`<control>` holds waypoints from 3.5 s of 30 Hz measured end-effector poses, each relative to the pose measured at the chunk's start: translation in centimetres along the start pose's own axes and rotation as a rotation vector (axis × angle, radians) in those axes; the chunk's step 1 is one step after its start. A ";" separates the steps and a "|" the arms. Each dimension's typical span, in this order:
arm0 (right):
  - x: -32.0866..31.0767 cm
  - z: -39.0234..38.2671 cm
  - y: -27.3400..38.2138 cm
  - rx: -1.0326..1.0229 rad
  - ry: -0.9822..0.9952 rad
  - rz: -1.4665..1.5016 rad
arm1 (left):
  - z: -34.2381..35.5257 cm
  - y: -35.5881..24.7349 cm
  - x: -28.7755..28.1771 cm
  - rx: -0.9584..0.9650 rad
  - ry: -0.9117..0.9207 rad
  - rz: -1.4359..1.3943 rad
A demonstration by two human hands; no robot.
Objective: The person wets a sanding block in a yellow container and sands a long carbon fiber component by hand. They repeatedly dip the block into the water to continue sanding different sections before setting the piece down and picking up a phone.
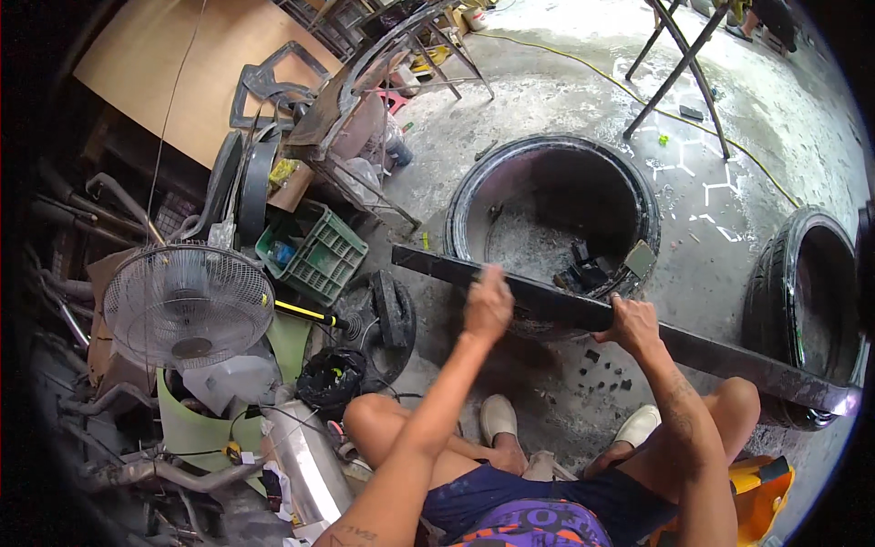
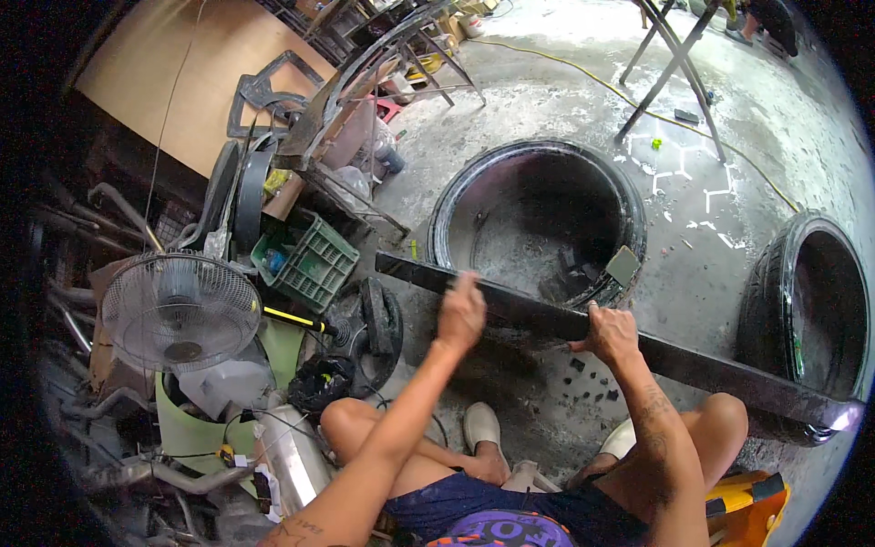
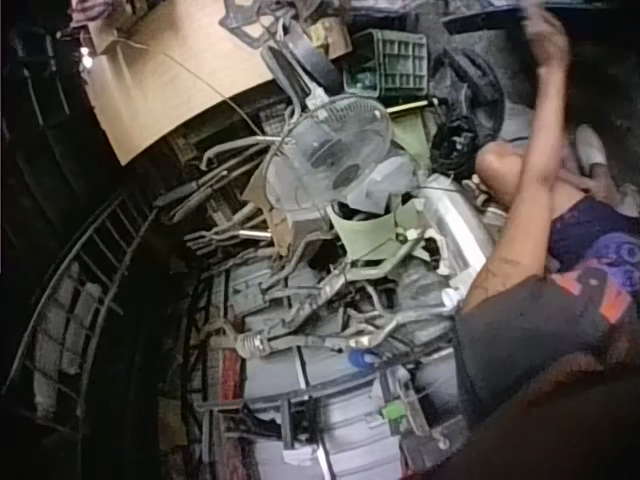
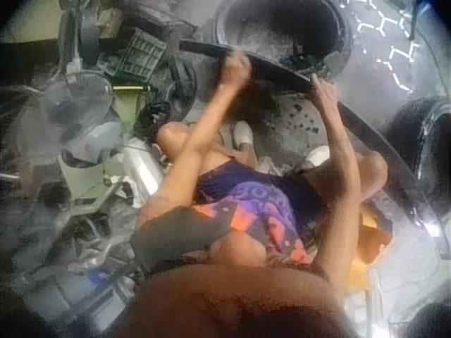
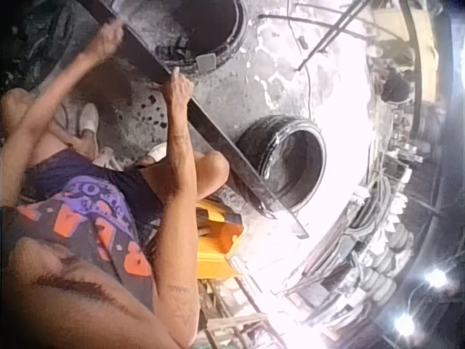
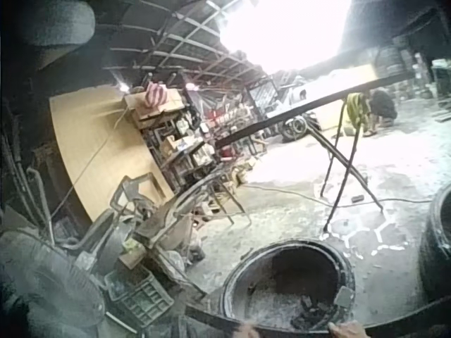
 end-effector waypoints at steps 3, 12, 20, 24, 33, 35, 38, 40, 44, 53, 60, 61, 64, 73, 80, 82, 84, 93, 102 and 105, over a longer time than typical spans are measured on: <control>-0.2 0.9 1.7 0.004 0.108 -0.009 | -0.3 2.3 -1.9 -0.052 -0.301 0.088; -0.2 0.7 0.8 0.011 0.059 -0.039 | 0.9 5.0 -1.4 -0.160 -0.131 -0.041; -1.1 1.2 1.2 -0.020 0.034 -0.025 | -0.3 5.1 0.2 0.005 -0.219 0.015; -1.2 1.3 1.5 -0.036 -0.011 -0.013 | -0.1 4.8 1.5 -0.113 -0.348 0.055; -0.8 1.5 2.6 -0.050 0.025 -0.029 | 2.8 17.8 -8.0 -0.197 -0.424 0.313; -0.3 1.0 0.6 -0.008 0.062 -0.030 | 2.0 12.8 -2.8 -0.175 -0.479 -0.007; -0.6 0.9 -1.5 0.029 0.127 -0.077 | -0.9 1.8 3.5 0.085 -0.247 -0.136; -1.0 1.5 -0.8 0.013 0.133 -0.058 | -1.9 1.4 2.9 0.159 -0.182 -0.054; -0.9 2.9 0.6 -0.016 0.187 -0.072 | -1.0 4.9 0.0 -0.092 -0.306 -0.079; -1.4 1.6 -2.4 -0.009 0.181 0.066 | -1.6 -3.7 -3.6 0.149 -0.250 -0.096; -1.6 1.2 -0.3 -0.037 0.231 0.062 | -1.7 1.1 1.0 0.234 -0.005 0.034; -1.0 0.8 -1.1 -0.057 0.233 0.046 | -2.9 -2.1 3.4 0.261 0.009 -0.025; 0.1 0.8 -2.7 -0.046 0.211 0.069 | -4.0 -6.7 4.6 0.405 0.097 -0.138; -0.2 0.9 -1.6 -0.020 0.270 0.077 | -5.8 -9.1 5.9 0.250 -0.005 -0.033; -0.5 0.6 -1.7 -0.022 0.203 0.084 | 0.0 4.9 -3.3 -0.217 -0.022 -0.118; -0.4 0.4 -2.0 -0.010 0.202 0.104 | 0.1 5.5 -4.6 -0.218 -0.128 -0.158; -0.9 -0.1 -1.8 -0.099 0.071 0.095 | -0.2 4.2 -5.2 -0.062 -0.265 -0.210; 0.5 -0.8 -2.9 0.000 0.166 0.048 | -3.8 -5.0 3.3 0.435 0.074 0.021; 0.8 -1.8 -3.1 -0.031 0.112 0.064 | -4.5 -5.9 3.8 0.323 -0.018 0.040; 0.0 -1.1 -1.8 -0.054 0.064 0.075 | -1.5 3.9 -3.6 0.098 -0.201 0.229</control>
Point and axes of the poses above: each hand's wrist, its own z-axis towards the middle knuckle, its own x-axis out of the palm, y = z × x, the point moved 6 cm from there along z, towards the middle knuckle, and after that the axes turned 7 degrees about -z, right-handed, at the moved point
